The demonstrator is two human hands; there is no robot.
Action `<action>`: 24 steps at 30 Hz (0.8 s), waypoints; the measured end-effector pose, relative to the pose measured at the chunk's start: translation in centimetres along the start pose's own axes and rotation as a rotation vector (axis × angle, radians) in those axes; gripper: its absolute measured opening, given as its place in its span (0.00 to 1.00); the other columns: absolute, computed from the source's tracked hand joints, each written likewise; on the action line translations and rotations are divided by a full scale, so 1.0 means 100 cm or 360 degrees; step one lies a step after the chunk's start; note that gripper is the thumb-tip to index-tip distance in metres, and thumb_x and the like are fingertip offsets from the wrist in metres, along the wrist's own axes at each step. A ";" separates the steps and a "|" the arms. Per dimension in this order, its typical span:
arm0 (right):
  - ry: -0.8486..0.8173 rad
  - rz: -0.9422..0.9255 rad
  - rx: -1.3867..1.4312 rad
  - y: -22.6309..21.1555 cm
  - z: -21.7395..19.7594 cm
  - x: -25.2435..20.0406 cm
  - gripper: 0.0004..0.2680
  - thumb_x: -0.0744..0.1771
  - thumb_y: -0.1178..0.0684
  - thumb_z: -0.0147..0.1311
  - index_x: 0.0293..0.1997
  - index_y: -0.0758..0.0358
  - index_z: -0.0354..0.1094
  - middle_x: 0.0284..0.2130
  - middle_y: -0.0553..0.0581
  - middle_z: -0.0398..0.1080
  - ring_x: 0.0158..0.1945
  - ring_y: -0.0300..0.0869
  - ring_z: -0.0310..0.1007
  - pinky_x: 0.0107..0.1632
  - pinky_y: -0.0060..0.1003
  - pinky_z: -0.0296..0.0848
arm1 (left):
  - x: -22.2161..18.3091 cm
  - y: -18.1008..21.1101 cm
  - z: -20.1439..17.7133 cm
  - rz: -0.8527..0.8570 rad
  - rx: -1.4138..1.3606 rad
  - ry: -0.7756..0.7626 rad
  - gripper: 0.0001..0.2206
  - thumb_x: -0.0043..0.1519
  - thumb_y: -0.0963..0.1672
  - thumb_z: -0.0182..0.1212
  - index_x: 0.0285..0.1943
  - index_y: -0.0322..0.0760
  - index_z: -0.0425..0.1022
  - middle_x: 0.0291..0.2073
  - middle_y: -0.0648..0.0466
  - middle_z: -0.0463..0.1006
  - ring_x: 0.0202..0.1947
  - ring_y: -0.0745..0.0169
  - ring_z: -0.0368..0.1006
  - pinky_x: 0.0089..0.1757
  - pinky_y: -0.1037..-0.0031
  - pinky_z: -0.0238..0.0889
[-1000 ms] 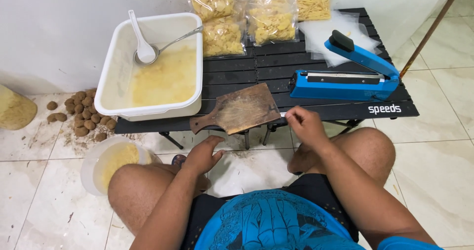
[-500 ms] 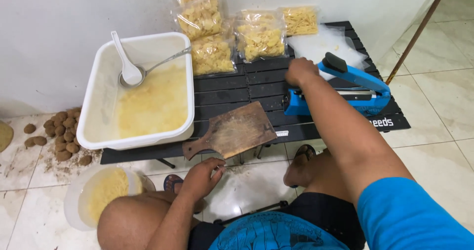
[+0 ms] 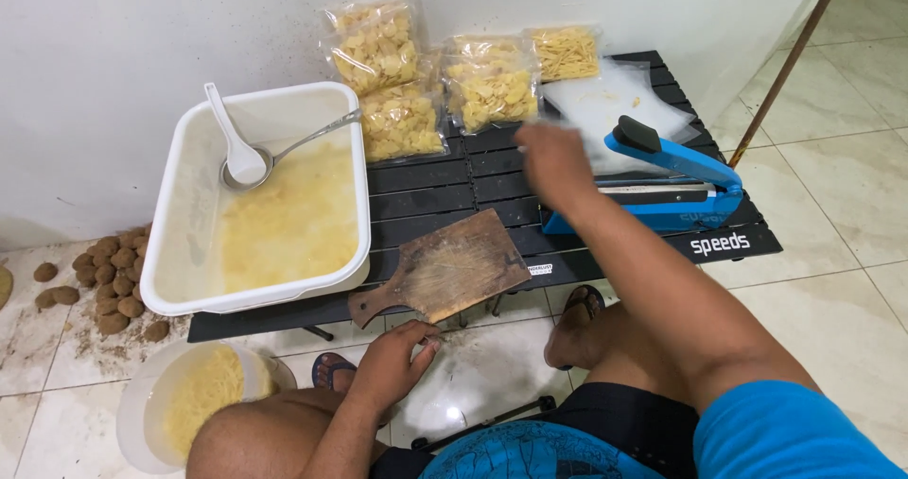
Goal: Filling plastic bags with shredded material using a scoop and sealing them with a heat sealer.
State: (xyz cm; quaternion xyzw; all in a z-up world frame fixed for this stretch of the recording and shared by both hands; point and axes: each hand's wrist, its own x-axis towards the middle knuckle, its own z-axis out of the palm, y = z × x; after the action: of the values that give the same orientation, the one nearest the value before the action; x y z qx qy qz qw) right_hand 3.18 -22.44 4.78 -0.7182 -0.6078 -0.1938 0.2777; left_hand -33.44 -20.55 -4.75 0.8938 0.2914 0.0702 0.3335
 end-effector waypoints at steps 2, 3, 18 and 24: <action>-0.0074 -0.0222 0.0224 -0.031 -0.016 -0.010 0.12 0.63 0.64 0.53 0.51 0.62 0.70 0.44 0.61 0.76 0.43 0.55 0.76 0.50 0.50 0.72 | -0.001 0.003 -0.003 -0.0004 -0.0049 -0.0010 0.11 0.61 0.48 0.61 0.48 0.44 0.81 0.46 0.62 0.84 0.45 0.59 0.79 0.46 0.71 0.71; -0.0153 -0.0441 0.0448 -0.046 -0.024 -0.016 0.17 0.65 0.62 0.57 0.61 0.58 0.67 0.52 0.58 0.77 0.48 0.49 0.78 0.54 0.46 0.74 | -0.002 0.005 -0.003 -0.0011 -0.0100 -0.0024 0.10 0.61 0.47 0.61 0.48 0.44 0.81 0.46 0.63 0.84 0.45 0.61 0.80 0.47 0.72 0.71; -0.0457 0.0267 0.2278 -0.092 -0.111 -0.066 0.06 0.68 0.53 0.59 0.41 0.64 0.67 0.29 0.55 0.76 0.33 0.37 0.79 0.40 0.26 0.75 | -0.028 0.083 -0.026 0.0292 -0.1765 0.0432 0.35 0.57 0.42 0.66 0.75 0.32 0.54 0.56 0.40 0.79 0.53 0.50 0.78 0.53 0.65 0.72; -0.0289 0.0302 0.2429 -0.092 -0.092 -0.071 0.08 0.68 0.54 0.57 0.37 0.70 0.67 0.20 0.65 0.75 0.20 0.34 0.65 0.26 0.25 0.61 | -0.023 0.107 -0.020 0.0083 -0.1304 0.0773 0.30 0.59 0.44 0.68 0.71 0.32 0.65 0.63 0.38 0.72 0.65 0.36 0.68 0.60 0.56 0.64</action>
State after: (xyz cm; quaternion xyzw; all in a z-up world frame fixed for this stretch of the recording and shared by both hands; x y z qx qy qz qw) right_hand -6.57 -32.72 8.98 -0.3902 -0.5294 0.3629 0.6601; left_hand -30.88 -27.28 3.73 0.6536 0.2867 0.3946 0.5787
